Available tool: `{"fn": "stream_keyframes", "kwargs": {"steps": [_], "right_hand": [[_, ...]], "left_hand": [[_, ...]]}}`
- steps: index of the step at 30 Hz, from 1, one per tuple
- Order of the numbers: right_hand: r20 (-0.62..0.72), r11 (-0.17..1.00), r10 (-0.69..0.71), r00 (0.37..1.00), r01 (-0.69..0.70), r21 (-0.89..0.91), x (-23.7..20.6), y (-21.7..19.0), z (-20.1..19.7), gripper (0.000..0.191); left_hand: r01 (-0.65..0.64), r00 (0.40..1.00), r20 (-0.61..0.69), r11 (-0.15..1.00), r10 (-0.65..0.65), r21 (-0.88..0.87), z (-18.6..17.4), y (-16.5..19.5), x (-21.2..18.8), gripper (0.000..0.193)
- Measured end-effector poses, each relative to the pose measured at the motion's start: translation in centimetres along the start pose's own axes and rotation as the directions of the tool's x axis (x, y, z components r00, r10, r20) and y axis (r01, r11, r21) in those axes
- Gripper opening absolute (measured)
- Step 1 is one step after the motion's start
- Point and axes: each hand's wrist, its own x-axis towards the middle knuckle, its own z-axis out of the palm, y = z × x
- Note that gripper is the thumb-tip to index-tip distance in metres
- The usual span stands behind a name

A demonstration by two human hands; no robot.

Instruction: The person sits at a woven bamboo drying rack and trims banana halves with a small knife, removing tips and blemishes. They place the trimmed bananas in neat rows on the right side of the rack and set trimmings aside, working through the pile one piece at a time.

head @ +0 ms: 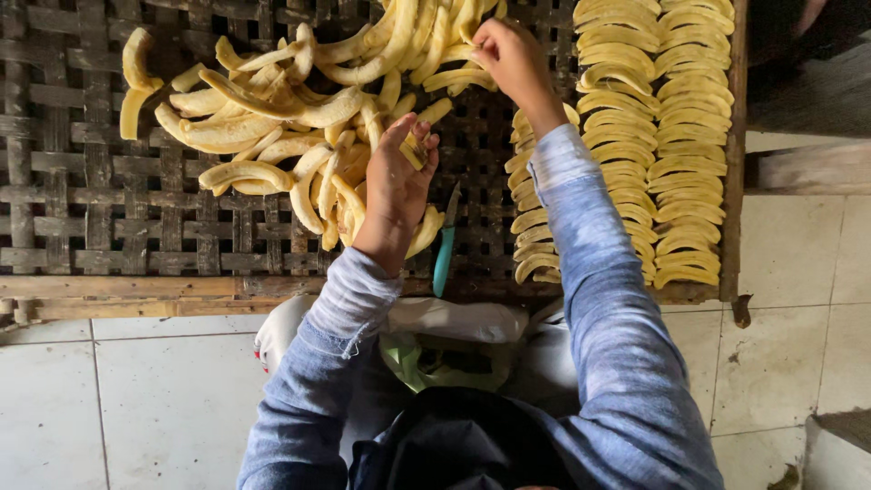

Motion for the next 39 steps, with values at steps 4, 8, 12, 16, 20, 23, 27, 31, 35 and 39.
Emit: {"fn": "stream_keyframes", "kwargs": {"steps": [4,8,12,16,20,23,27,31,35,39], "right_hand": [[0.101,0.958,-0.187,0.977,0.205,-0.202,0.0,-1.6,2.1,0.029],[0.182,0.875,-0.238,0.954,0.292,-0.385,0.2,-2.1,2.2,0.025],[0.393,0.987,0.082,0.916,-0.13,0.095,0.8,-0.5,-0.7,0.014],[0.43,0.943,0.162,0.888,-0.268,0.199,-0.3,3.1,-5.0,0.015],[0.462,0.905,0.314,0.83,-0.408,0.117,-2.7,6.5,-7.1,0.017],[0.436,0.961,0.177,0.882,-0.251,0.116,-3.7,7.9,-7.1,0.019],[0.442,0.986,0.142,0.886,-0.166,0.016,-3.7,7.9,-6.8,0.019],[0.369,0.986,0.164,0.915,-0.167,-0.024,-3.4,7.2,-6.9,0.015],[0.248,0.961,0.268,0.931,-0.241,-0.133,-3.0,4.9,-6.7,0.014],[-0.037,0.989,0.074,0.997,-0.078,-0.126,-1.4,1.8,-4.8,0.013]], "left_hand": [[0.008,1.0,0.017,1.0,-0.008,-0.028,-0.5,0.3,0.7,0.024],[0.009,1.0,0.024,0.999,-0.008,-0.031,-1.1,0.5,1.1,0.025],[-0.021,1.0,-0.007,0.999,0.021,-0.039,-1.6,0.3,1.5,0.026],[-0.029,1.0,-0.004,1.0,0.029,0.0,-1.7,-0.1,1.6,0.03],[0.006,1.0,0.003,1.0,-0.006,0.002,-1.3,-0.4,1.8,0.035],[-0.002,1.0,-0.008,0.999,0.002,0.037,-1.2,-0.7,2.0,0.035],[0.001,1.0,-0.007,0.998,-0.001,0.062,-1.3,-1.3,2.1,0.034],[0.007,1.0,0.002,0.999,-0.007,0.053,-1.3,-1.5,2.3,0.033],[0.032,0.999,-0.027,0.998,-0.03,0.049,-1.4,-1.2,2.4,0.033],[0.023,0.999,-0.027,0.999,-0.022,0.035,-1.6,-0.8,2.3,0.032]]}}
